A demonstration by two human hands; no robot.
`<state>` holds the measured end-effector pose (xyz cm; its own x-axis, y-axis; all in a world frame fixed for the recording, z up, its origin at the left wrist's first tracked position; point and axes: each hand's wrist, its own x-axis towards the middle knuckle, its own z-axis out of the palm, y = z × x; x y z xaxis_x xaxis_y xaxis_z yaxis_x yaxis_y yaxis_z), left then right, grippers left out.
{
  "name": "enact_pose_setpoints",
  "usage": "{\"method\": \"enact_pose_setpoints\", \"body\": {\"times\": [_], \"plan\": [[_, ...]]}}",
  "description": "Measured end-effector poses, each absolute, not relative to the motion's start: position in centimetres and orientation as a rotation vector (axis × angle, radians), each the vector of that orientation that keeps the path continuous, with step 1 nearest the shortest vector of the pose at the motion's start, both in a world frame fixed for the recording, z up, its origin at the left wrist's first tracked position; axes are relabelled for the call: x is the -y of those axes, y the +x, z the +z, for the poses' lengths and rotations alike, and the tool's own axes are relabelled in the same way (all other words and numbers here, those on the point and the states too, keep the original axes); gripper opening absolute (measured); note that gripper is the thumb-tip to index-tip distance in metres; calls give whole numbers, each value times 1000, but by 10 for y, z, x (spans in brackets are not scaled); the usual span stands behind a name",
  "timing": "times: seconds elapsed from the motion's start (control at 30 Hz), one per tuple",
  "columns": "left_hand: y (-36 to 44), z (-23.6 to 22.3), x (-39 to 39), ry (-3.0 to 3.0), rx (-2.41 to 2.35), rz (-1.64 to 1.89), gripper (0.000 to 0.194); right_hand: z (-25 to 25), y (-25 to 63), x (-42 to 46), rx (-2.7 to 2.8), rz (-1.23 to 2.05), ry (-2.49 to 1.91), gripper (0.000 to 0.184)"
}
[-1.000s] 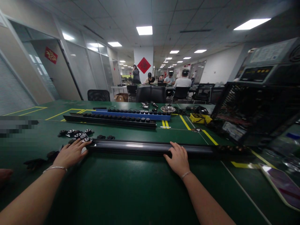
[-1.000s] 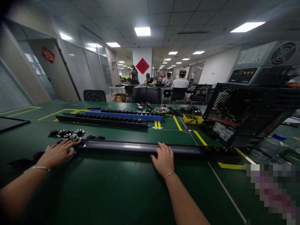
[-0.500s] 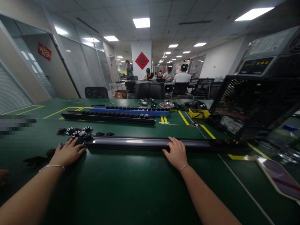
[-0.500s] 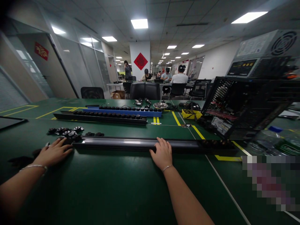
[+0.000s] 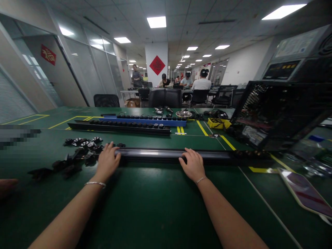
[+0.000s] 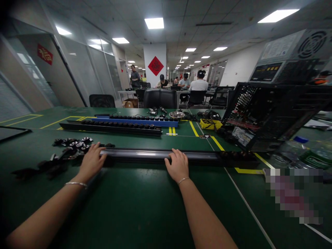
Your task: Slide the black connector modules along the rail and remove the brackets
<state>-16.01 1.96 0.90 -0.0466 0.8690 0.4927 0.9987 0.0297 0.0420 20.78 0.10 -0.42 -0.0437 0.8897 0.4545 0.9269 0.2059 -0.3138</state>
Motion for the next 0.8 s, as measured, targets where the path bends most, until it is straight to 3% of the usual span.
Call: {"method": "enact_pose_setpoints", "body": {"times": [0.23,0.43,0.57,0.8], "plan": [[-45,-3,-1,-2241,1925,-537,42,3,225,-4,1874,-97,-1723,33],[-32,-12,5,-2215,1892,-521,47,18,290,-9,1381,-469,-2023,49],[-33,-13,6,-2189,1904,-510,51,11,330,-4,1241,-500,-2148,58],[-33,-15,5,-2196,1885,-505,51,-14,346,0,1284,-329,-2169,43]]}}
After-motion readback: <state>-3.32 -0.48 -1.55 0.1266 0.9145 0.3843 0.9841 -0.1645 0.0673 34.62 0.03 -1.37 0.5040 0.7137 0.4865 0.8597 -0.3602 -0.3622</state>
